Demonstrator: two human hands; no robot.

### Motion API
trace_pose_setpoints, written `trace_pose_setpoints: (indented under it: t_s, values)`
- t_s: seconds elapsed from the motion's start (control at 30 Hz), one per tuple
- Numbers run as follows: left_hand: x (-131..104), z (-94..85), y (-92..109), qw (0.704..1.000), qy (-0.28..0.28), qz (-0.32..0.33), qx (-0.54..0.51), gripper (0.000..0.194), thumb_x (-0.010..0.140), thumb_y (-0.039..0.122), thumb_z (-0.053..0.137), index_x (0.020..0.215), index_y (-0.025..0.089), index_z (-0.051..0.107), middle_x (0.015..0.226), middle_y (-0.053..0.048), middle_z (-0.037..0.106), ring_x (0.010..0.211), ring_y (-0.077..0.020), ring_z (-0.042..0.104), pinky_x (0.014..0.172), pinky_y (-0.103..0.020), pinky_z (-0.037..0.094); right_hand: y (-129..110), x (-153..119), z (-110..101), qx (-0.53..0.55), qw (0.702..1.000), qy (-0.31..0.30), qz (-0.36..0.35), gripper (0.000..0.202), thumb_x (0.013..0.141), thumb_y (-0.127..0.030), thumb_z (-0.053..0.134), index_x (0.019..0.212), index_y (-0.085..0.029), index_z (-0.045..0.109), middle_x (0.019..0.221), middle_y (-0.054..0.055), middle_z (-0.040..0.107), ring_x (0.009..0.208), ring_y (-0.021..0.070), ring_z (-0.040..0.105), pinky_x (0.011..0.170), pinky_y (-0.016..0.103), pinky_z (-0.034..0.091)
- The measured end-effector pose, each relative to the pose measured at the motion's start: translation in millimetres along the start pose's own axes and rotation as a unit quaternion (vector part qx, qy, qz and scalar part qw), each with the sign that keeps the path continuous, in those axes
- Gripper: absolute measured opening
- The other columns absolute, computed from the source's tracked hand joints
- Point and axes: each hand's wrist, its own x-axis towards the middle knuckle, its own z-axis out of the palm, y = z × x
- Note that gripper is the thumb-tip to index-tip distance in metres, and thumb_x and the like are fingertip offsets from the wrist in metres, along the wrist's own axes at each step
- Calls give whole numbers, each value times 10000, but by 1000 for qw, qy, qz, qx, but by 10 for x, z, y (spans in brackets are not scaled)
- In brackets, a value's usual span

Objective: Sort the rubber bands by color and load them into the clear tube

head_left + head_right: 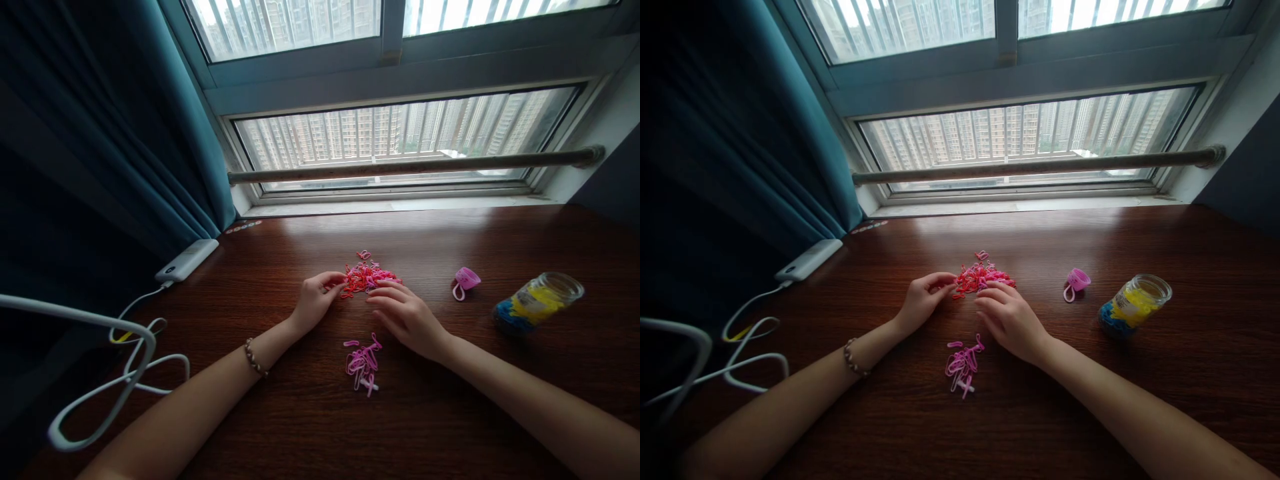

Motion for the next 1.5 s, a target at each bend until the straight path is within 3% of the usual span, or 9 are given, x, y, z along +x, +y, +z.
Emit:
trace_pose_setpoints:
  t_s: [0.13,0.27,0.33,0.43,0.63,0.83,1.07,1.23,1.5]
  values:
    - [-65,15,92,985,-66,148,51,170,817,215,498,924,156,617,874,-72,658,797,-152,603,740,-281,482,103,21,54,-105,993,-41,46,403,811,-374,493,1176,-203,498,1251,65,475,1249,272,242,1031,505,187]
    - [-162,36,206,926,-148,329,110,196,823,165,477,984,140,586,845,-84,656,803,-161,589,735,-302,468,119,14,107,-158,980,-85,86,526,812,-477,436,1264,-208,418,1333,67,383,1275,288,175,1035,525,141]
    - [-200,35,242,899,-169,383,129,222,818,165,489,1024,132,564,814,-83,658,798,-168,585,722,-309,465,130,15,111,-165,977,-103,91,567,796,-524,429,1270,-214,412,1347,59,365,1278,288,166,1039,521,132]
    - [-225,22,262,884,-166,410,148,255,820,156,489,1067,119,533,788,-84,654,784,-172,579,704,-312,462,149,23,107,-162,976,-112,94,618,773,-565,432,1280,-214,399,1352,54,359,1278,290,165,1039,517,139]
    - [-216,27,276,903,-189,362,136,236,848,157,424,1048,125,545,713,-62,624,671,-134,571,647,-262,463,182,23,132,-143,982,-85,91,560,808,-492,431,1266,-170,418,1300,88,424,1247,281,244,1035,513,168]
    - [-188,31,244,982,-127,136,-24,193,850,196,426,961,131,570,736,-52,637,623,-107,596,592,-201,481,253,31,124,-27,997,13,72,362,831,-332,468,1152,-177,532,1177,93,532,1158,223,393,1006,423,297]
    - [-176,50,240,960,-174,-4,-218,182,837,258,455,931,135,550,607,5,571,453,-93,577,446,-187,476,281,17,45,120,979,105,124,261,850,-221,428,1022,-218,625,1065,60,603,1020,184,532,913,343,409]
    - [-179,61,239,959,-192,-10,-209,227,735,260,606,919,132,568,703,-24,633,573,-118,620,567,-220,520,303,1,5,148,964,139,171,231,822,-247,472,959,-233,656,1009,44,636,971,189,565,888,346,421]
    - [-129,18,313,956,-238,90,-144,260,681,290,659,861,107,615,815,-94,626,687,-138,604,650,-248,511,304,22,-33,213,932,156,246,208,752,-302,554,865,-182,681,924,62,672,888,208,603,850,370,444]
